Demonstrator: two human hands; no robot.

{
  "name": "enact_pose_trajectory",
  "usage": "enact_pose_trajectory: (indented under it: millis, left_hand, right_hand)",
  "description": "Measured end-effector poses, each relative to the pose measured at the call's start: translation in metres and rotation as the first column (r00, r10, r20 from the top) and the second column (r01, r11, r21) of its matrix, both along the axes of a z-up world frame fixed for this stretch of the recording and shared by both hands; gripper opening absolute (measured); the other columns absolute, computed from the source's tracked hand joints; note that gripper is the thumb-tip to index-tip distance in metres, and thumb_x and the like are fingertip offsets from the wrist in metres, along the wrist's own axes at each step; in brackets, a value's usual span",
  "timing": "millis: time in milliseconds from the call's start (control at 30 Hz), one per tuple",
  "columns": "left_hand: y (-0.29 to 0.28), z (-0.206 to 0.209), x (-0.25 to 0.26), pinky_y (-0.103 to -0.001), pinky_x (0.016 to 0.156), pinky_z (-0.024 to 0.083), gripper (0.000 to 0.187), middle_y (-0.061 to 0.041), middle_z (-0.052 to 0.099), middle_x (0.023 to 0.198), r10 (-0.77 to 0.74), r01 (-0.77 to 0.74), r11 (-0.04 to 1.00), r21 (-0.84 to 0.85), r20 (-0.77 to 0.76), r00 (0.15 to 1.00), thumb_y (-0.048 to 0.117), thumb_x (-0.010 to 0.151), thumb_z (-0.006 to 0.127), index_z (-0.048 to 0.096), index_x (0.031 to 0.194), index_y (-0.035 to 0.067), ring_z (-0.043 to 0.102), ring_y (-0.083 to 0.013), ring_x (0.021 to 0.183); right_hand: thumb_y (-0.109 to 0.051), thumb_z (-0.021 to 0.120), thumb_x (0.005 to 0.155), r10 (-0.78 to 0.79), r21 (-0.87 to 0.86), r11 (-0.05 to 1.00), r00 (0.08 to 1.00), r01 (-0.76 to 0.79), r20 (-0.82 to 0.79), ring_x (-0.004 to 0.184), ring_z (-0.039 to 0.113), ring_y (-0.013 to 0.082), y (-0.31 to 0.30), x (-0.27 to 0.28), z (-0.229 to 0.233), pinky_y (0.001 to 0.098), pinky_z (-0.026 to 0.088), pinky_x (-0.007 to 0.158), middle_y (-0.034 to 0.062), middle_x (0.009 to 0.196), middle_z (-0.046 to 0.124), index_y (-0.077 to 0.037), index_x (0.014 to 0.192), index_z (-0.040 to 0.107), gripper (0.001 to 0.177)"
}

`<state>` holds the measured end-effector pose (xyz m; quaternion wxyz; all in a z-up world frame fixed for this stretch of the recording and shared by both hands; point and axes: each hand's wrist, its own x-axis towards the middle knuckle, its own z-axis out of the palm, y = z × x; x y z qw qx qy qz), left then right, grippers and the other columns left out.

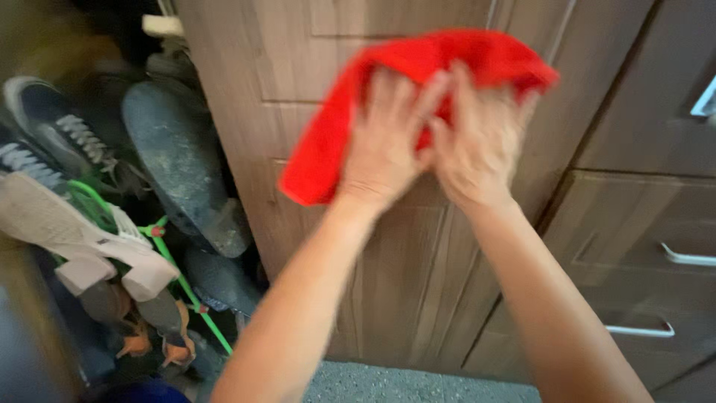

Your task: The person wipes the doors, drawers, and handles of a wooden wardrobe by hand with a red cloth.

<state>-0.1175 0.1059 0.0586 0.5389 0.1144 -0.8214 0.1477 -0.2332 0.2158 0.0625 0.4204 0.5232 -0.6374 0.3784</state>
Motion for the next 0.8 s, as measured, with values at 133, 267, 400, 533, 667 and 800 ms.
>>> enact_pose_trajectory:
  millis: [133,267,400,533,667,800]
  left_hand:
    - [-0.033,0.010,0.042,-0.069,0.129,0.009,0.082,-0.015,0.028,0.169,0.216,-0.218,0.976,-0.015,-0.107,0.971,0.048,0.101,0.069,0.027,0.167,0.021,0.019,-0.0456,0.158]
    - [-0.039,0.005,0.059,-0.069,0.127,0.005,0.090,-0.022,0.022,0.169,0.290,-0.271,0.955,0.118,-0.191,0.938,0.058,0.100,0.069,0.025,0.166,0.013,0.014,-0.0477,0.158]
    - [-0.026,0.005,0.034,-0.069,0.129,0.005,0.087,-0.023,0.020,0.171,0.300,-0.293,0.954,0.066,-0.256,0.919,0.061,0.108,0.064,0.023,0.168,0.014,0.013,-0.0486,0.159]
    - [0.004,0.018,-0.011,-0.069,0.130,0.007,0.075,-0.018,0.027,0.169,0.348,-0.331,0.936,0.122,-0.157,0.924,0.056,0.110,0.058,0.026,0.167,0.020,0.018,-0.0469,0.159]
    - [0.046,0.029,-0.065,-0.070,0.129,0.010,0.077,-0.017,0.028,0.168,0.170,-0.170,0.985,0.014,-0.153,0.974,0.055,0.105,0.062,0.027,0.165,0.021,0.021,-0.0466,0.157]
    - [0.092,0.031,-0.114,-0.068,0.130,0.017,0.075,-0.013,0.032,0.166,0.053,-0.056,0.998,-0.030,-0.095,0.994,0.050,0.103,0.065,0.031,0.165,0.024,0.024,-0.0417,0.158]
  right_hand:
    - [-0.024,0.074,0.101,0.115,-0.036,0.990,0.937,-0.134,-0.329,0.140,0.047,0.0404,-0.034,0.030,0.032,0.0674,0.012,0.125,0.0158,0.150,0.056,-0.010,0.160,0.045,0.067]
    - [-0.021,0.071,0.102,0.110,-0.042,0.988,0.872,-0.148,-0.477,0.147,0.043,0.0374,-0.049,0.048,0.048,0.0623,0.018,0.129,0.0176,0.148,0.051,-0.016,0.159,0.043,0.064]
    - [-0.020,0.068,0.101,0.070,-0.042,0.993,0.859,-0.106,-0.507,0.146,0.042,0.0355,-0.039,0.025,0.054,0.0608,0.018,0.131,0.0171,0.147,0.050,-0.015,0.160,0.041,0.065]
    - [-0.024,0.068,0.102,0.039,-0.014,0.999,0.907,-0.050,-0.420,0.145,0.043,0.0392,-0.008,-0.018,0.056,0.0640,0.017,0.126,0.0190,0.143,0.053,-0.013,0.159,0.043,0.063]
    - [-0.027,0.066,0.105,-0.039,-0.009,0.999,0.943,0.038,-0.330,0.141,0.045,0.0423,0.045,-0.068,0.051,0.0668,0.015,0.125,0.0202,0.140,0.054,-0.013,0.163,0.044,0.063]
    - [-0.019,0.059,0.104,-0.138,-0.098,0.989,0.919,0.109,-0.370,0.142,0.044,0.0462,0.095,-0.107,0.042,0.0673,0.017,0.121,0.0242,0.145,0.052,-0.002,0.158,0.041,0.060]
